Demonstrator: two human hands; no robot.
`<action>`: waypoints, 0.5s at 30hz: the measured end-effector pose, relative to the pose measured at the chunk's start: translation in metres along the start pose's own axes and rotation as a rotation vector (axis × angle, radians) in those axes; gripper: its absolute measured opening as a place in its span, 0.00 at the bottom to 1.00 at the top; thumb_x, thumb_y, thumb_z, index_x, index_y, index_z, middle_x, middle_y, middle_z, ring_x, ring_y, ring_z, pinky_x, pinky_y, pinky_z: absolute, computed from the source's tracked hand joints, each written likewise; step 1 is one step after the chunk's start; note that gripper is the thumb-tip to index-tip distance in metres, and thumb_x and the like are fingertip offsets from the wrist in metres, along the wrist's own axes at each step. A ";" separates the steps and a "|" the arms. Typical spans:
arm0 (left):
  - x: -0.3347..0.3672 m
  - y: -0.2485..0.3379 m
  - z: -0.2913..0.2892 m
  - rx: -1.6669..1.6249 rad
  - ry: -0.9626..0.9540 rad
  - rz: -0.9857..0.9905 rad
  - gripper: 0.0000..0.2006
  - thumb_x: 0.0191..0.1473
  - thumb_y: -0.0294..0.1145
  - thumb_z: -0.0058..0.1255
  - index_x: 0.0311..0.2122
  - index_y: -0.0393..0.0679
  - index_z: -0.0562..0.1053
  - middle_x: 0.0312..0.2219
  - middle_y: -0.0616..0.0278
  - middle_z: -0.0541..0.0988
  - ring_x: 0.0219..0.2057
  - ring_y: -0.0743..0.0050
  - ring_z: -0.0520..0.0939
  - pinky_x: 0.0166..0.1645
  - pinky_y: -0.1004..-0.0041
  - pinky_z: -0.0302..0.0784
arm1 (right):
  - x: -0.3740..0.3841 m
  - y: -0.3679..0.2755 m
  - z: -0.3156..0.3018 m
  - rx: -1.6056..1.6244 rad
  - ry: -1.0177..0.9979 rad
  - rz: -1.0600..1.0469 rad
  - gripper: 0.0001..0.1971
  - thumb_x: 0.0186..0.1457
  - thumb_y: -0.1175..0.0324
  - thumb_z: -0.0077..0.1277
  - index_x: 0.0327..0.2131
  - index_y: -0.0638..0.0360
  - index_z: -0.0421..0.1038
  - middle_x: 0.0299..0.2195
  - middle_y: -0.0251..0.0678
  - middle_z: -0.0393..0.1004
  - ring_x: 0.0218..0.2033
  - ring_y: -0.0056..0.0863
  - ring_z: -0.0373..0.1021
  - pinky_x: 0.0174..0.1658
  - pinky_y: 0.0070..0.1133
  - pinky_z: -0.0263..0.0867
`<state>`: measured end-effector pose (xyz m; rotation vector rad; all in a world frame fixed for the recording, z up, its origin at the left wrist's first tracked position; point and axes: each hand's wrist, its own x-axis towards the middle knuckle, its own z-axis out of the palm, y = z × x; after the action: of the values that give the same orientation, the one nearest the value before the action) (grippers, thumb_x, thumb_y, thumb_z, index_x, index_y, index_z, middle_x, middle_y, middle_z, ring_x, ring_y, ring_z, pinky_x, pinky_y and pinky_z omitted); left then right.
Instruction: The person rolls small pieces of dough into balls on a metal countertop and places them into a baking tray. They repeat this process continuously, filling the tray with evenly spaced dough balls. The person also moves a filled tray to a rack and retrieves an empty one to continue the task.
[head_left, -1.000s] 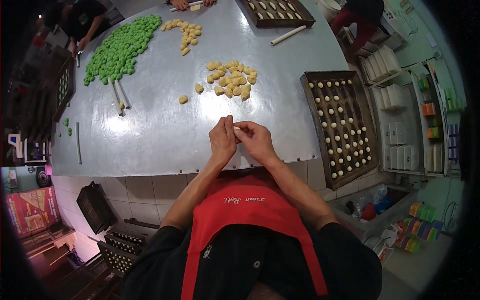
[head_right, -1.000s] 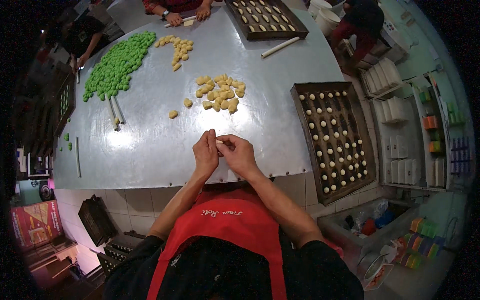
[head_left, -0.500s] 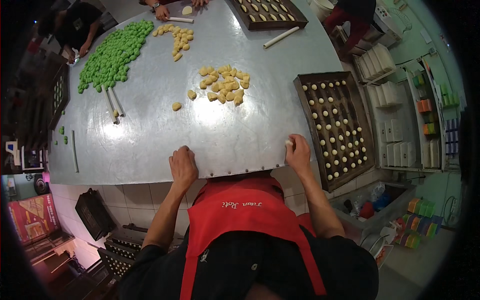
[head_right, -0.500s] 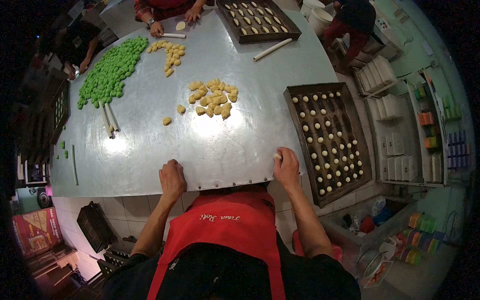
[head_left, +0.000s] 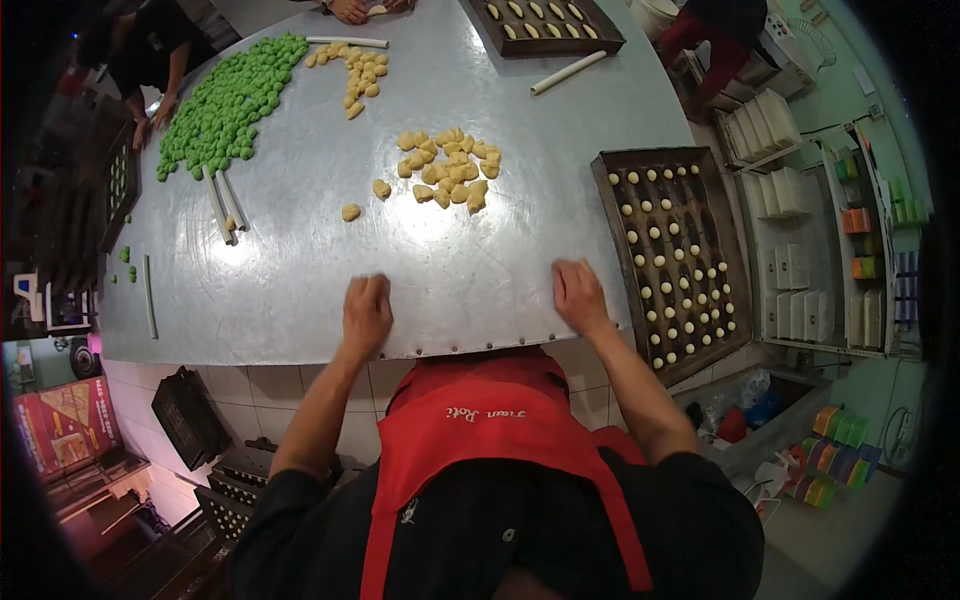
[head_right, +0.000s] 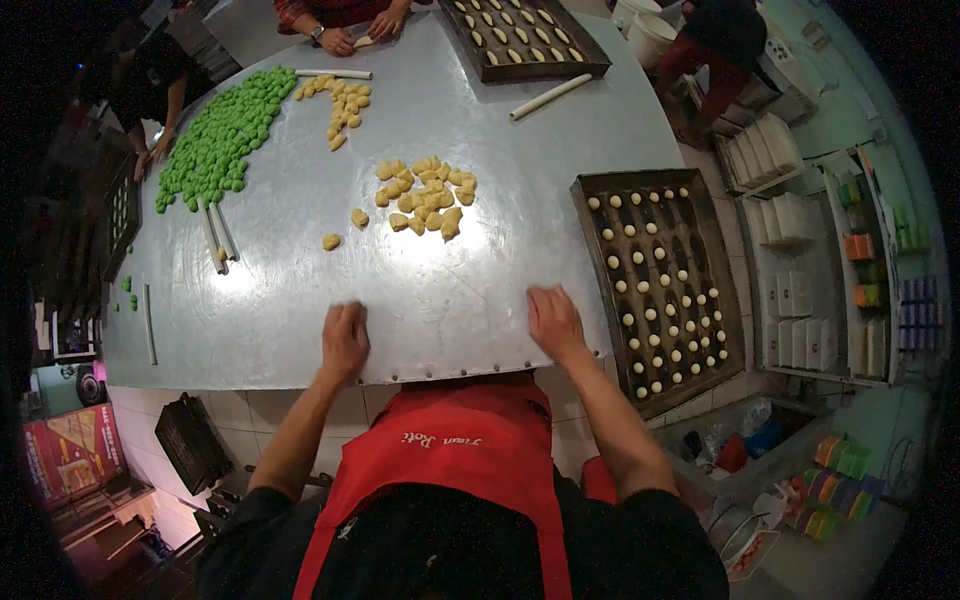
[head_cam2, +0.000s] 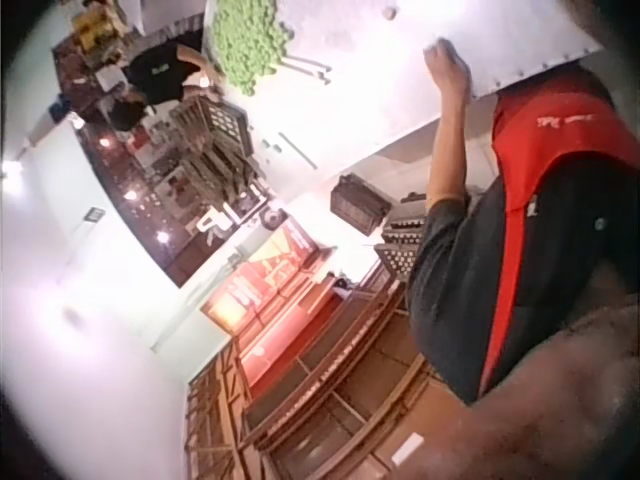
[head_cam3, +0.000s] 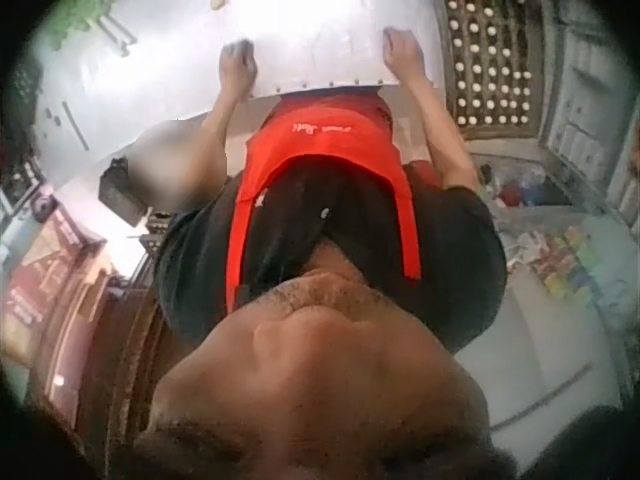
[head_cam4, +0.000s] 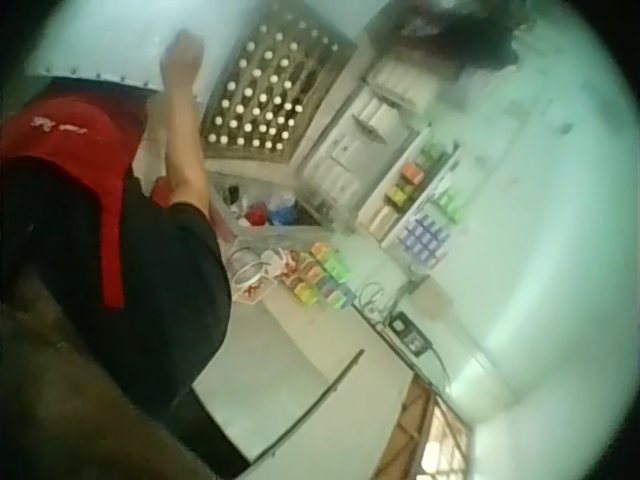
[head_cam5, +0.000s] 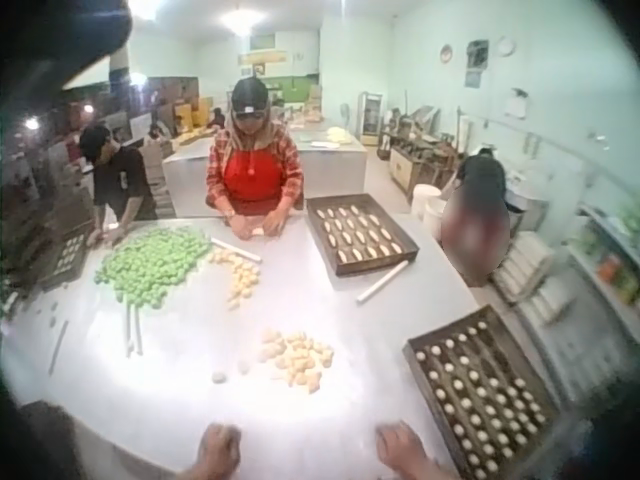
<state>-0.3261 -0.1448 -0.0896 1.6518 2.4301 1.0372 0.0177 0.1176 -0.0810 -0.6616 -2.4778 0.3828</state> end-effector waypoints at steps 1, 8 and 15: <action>-0.017 0.008 0.000 -0.047 0.002 0.000 0.10 0.52 0.15 0.53 0.39 0.40 0.76 0.32 0.49 0.77 0.39 0.40 0.77 0.44 0.49 0.72 | -0.021 -0.005 -0.001 0.006 -0.026 0.028 0.13 0.56 0.79 0.57 0.46 0.62 0.78 0.38 0.45 0.80 0.43 0.48 0.77 0.57 0.40 0.73; 0.061 0.060 0.066 -0.079 -0.141 0.082 0.14 0.55 0.20 0.54 0.47 0.42 0.74 0.35 0.45 0.78 0.40 0.40 0.79 0.47 0.48 0.74 | 0.050 -0.055 0.055 0.133 -0.159 -0.155 0.11 0.53 0.78 0.56 0.41 0.58 0.77 0.35 0.43 0.77 0.41 0.47 0.74 0.49 0.39 0.73; 0.011 -0.001 -0.002 -0.028 -0.034 0.012 0.11 0.54 0.18 0.56 0.44 0.41 0.78 0.30 0.49 0.77 0.36 0.43 0.78 0.43 0.52 0.74 | 0.012 -0.002 0.010 0.028 -0.085 -0.081 0.13 0.53 0.80 0.54 0.43 0.60 0.78 0.35 0.44 0.78 0.39 0.47 0.75 0.48 0.40 0.73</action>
<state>-0.3321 -0.1373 -0.0848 1.6636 2.3765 1.0316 0.0024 0.1215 -0.0829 -0.5421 -2.5651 0.4218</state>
